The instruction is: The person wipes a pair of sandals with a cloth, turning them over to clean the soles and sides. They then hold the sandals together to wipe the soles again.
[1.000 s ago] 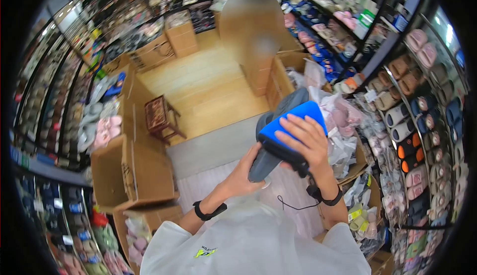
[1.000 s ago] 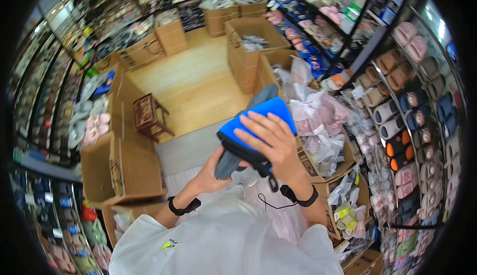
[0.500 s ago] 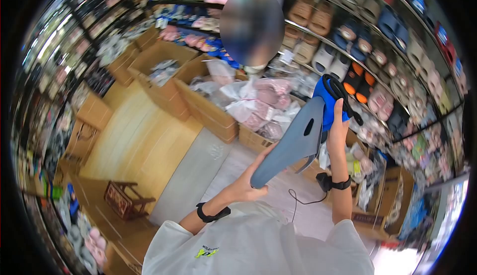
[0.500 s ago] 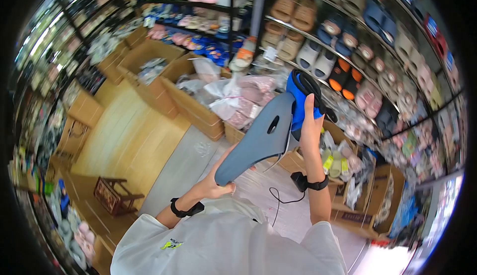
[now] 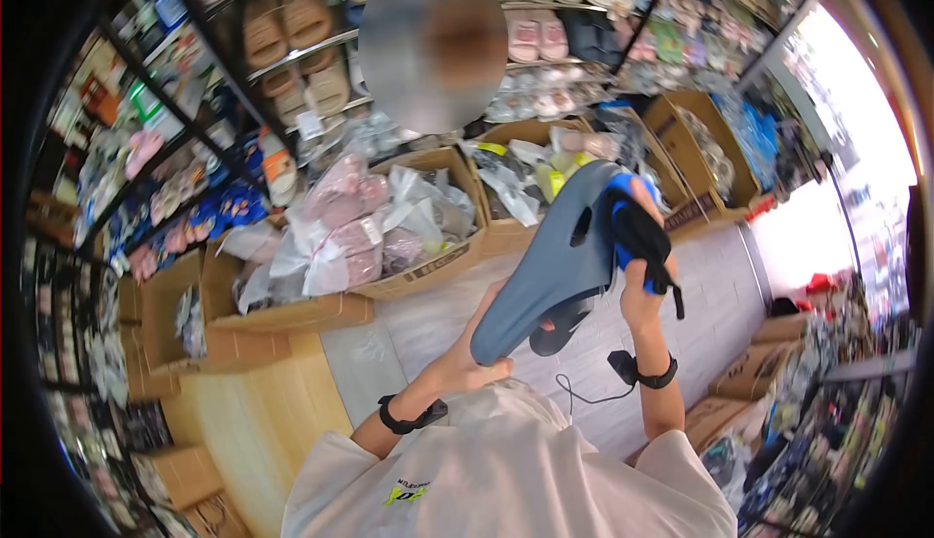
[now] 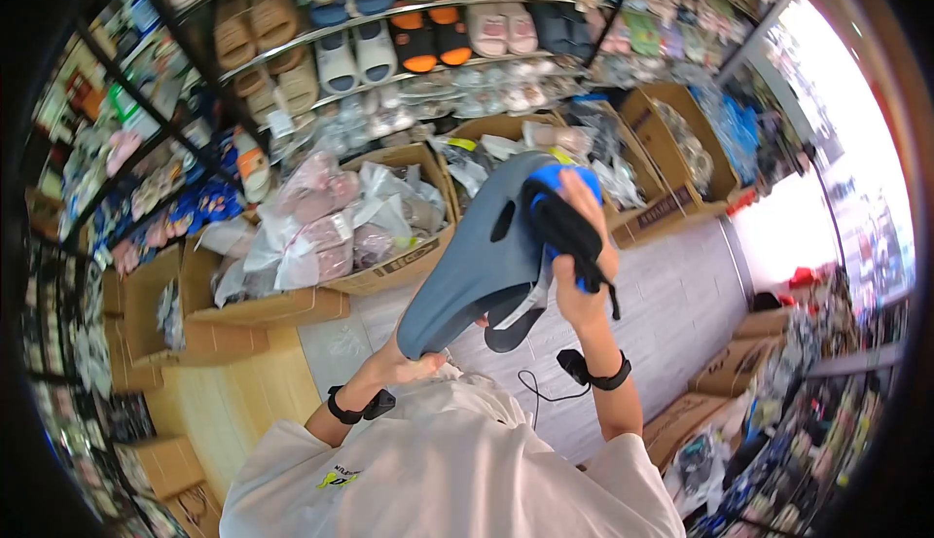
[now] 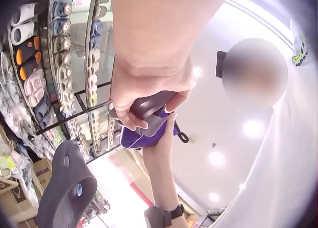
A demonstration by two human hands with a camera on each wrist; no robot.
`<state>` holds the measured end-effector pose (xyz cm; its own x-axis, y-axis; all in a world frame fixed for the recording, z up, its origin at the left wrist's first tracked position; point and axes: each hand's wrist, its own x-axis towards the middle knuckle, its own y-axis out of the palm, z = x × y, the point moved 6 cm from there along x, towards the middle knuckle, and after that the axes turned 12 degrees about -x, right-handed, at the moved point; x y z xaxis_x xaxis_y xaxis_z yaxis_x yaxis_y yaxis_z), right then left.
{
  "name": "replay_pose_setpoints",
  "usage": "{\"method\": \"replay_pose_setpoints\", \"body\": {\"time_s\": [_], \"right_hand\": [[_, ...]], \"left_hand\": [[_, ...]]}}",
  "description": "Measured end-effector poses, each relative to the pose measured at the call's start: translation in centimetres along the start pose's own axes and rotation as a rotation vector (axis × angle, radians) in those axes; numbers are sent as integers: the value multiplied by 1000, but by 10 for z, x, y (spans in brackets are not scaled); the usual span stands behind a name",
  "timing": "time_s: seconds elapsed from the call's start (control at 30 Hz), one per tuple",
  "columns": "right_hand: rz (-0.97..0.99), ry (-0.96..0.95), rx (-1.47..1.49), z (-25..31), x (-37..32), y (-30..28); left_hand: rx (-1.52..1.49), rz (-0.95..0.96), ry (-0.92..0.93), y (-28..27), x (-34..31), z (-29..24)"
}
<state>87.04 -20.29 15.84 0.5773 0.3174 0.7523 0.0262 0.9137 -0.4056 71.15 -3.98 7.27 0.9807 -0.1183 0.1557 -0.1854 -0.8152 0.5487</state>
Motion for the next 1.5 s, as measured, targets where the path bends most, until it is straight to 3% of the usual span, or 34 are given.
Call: {"method": "replay_pose_setpoints", "body": {"time_s": [0.1, 0.2, 0.3, 0.33, 0.5, 0.73, 0.8, 0.87, 0.9, 1.0, 1.03, 1.17, 1.37, 1.5], "right_hand": [[142, -87, -176, 28, -19, -34], [334, -285, -362, 71, -46, -51], [422, -256, -466, 107, -73, -68], [361, -219, -477, 111, -85, -79], [81, -73, -428, 111, -129, -120], [-242, 261, -420, 122, -158, -136], [-322, 453, -349, 122, -182, -132], [-355, 681, -296, 130, -210, -128], [-295, 884, -299, 132, -227, -124], [-540, 887, -89, 152, -252, -111], [-673, 870, 68, 152, -261, -103], [-706, 1052, 560, 161, -278, -76], [-648, 1121, 636, 176, -286, -33], [-638, 1075, 571, 199, -264, 8]], "left_hand": [[40, 128, 62, 15, 19, 8], [-4, -51, -112, 0, 17, 48], [-84, -58, -345, -3, 7, 73], [-96, -51, -433, 0, 1, 79], [-75, 146, -318, 47, -30, 53], [-266, 226, -352, 42, -114, 41], [-338, 221, -393, 32, -139, 50], [-383, 158, -494, -13, -185, 93], [-401, 123, -542, -34, -208, 114], [-471, 123, -605, -36, -244, 117], [-522, 193, -593, 6, -231, 77], [-669, 259, -583, 31, -235, 40], [-763, 314, -596, 14, -239, -3], [-566, 244, -619, -36, -249, -19]]}}
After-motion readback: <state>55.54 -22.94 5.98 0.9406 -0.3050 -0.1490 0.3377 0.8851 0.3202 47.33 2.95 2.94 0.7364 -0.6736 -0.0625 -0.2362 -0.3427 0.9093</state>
